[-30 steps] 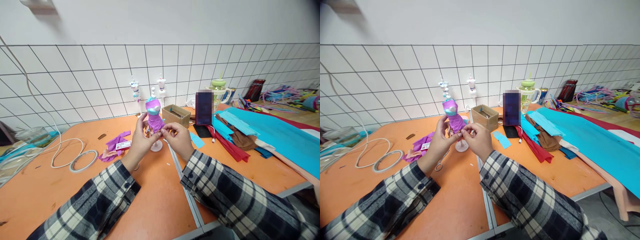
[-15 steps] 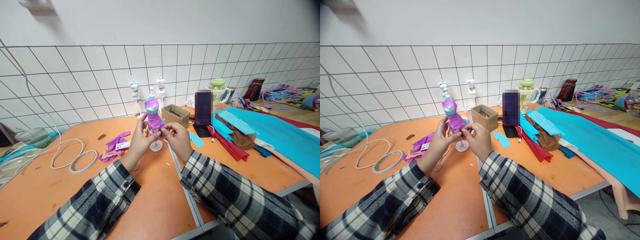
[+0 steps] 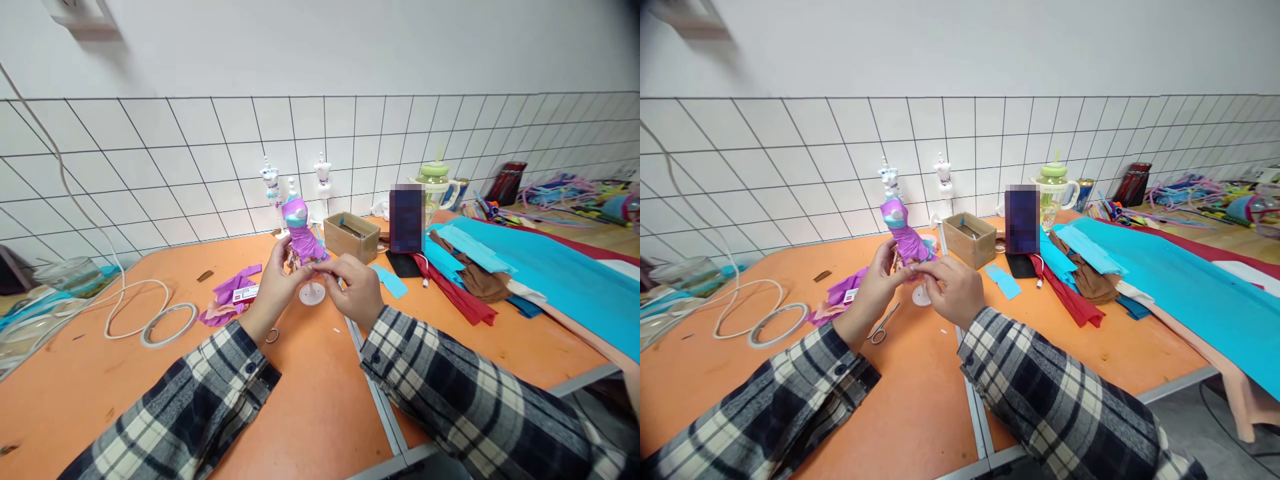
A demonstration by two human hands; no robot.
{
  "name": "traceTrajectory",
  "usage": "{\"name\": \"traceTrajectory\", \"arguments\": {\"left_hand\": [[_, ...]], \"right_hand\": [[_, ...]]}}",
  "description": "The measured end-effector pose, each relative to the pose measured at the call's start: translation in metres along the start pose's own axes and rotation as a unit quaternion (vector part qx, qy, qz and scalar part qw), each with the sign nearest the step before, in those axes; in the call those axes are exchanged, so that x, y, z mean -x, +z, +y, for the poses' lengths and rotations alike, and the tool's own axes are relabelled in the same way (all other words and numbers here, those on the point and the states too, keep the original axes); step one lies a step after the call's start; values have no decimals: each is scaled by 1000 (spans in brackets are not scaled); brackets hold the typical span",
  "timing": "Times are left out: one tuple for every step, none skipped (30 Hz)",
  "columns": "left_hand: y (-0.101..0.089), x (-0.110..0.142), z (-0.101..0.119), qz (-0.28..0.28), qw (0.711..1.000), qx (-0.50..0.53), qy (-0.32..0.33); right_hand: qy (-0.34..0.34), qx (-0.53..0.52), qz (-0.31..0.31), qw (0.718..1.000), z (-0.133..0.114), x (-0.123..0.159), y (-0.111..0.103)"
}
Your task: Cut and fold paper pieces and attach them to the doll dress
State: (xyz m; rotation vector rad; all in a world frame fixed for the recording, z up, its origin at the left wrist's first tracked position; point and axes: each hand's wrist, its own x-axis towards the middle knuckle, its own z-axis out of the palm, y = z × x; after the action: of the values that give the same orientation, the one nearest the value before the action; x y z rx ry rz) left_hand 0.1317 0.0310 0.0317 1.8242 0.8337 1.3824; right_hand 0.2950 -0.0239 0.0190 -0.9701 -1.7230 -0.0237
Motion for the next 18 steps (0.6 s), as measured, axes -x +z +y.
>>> {"name": "traceTrajectory", "arguments": {"left_hand": [[-1,0,-1,0,1000,0,1],[-1,0,-1,0,1000,1,2],[-1,0,-1,-1,1000,3,3],[-1,1,0,-3,1000,5,4],[-1,1,1,-6,1000,7,6],[-1,1,2,-11,1000,10,9],[-1,1,3,-17,1000,12,10],[0,1,4,-23,1000,11,11],[0,1,4,-26,1000,8,11],[0,2,4,-27,1000,2,11],[0,2,3,-28,1000,-5,11],[0,2,1,-27,1000,-11,10],[0,2,-1,-27,999,-16,12],[-1,1,-3,-27,999,-19,14],[-1,1,-5,-28,999,-21,16],[-1,1,-6,-27,999,-22,18],[-1,1,-6,-26,999,-23,20],[-1,0,-6,-25,999,-22,20]], "right_hand": [[1,11,-8,1000,-1,0,0],[6,20,-15,1000,-2,0,0],[11,26,-23,999,-3,-1,0],[14,30,-28,999,-3,-1,0],[17,32,-32,999,-3,-1,0],[20,33,-36,999,-3,-2,0],[25,34,-39,998,-3,-2,0],[32,34,-40,998,-2,-2,0],[39,34,-42,998,-2,-2,0],[46,32,-42,998,-1,-2,0],[52,30,-41,997,0,-2,0],[57,25,-39,997,0,-2,1],[62,20,-36,997,0,-2,1],[66,14,-33,997,1,-2,1],[69,10,-31,997,1,-1,2],[71,6,-28,997,1,-1,2],[70,4,-27,997,1,-1,2],[68,2,-25,997,1,-1,2]]}}
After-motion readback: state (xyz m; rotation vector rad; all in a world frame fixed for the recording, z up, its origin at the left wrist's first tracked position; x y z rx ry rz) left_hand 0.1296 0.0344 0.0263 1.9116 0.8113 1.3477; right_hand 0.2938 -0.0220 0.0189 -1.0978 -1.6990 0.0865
